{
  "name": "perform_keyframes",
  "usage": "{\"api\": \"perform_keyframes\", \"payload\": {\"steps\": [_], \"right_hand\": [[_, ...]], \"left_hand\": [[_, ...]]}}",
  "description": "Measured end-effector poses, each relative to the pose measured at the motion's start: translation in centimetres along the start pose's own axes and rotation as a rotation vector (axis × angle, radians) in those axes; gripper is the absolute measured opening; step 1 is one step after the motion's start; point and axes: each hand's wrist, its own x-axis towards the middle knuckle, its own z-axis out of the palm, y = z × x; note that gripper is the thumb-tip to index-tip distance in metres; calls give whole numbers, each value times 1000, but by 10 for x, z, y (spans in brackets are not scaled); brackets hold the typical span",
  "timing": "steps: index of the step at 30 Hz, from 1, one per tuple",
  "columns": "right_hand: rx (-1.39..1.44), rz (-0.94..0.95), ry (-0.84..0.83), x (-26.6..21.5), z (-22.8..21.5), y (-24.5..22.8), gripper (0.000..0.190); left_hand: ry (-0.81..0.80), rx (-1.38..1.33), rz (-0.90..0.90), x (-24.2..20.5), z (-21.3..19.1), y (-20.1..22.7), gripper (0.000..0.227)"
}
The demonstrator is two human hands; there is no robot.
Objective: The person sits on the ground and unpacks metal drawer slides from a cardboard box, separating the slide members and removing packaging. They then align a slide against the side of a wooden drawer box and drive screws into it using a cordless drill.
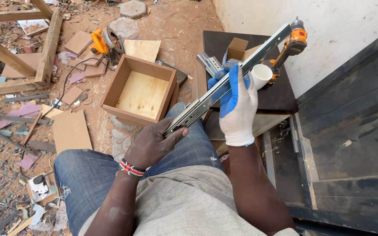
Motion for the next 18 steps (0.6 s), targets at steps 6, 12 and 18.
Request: {"api": "perform_keyframes", "payload": {"steps": [6,12,18], "right_hand": [[180,-10,-99,13,-11,-10,32],[507,2,-237,29,-12,-23,36],[730,26,-460,20,6,-23,44]], "left_hand": [[73,138,-73,-14,-35,-34,30],[273,310,103,-29,-53,-45,26],[393,529,275,-24,-60,-68,54]]}}
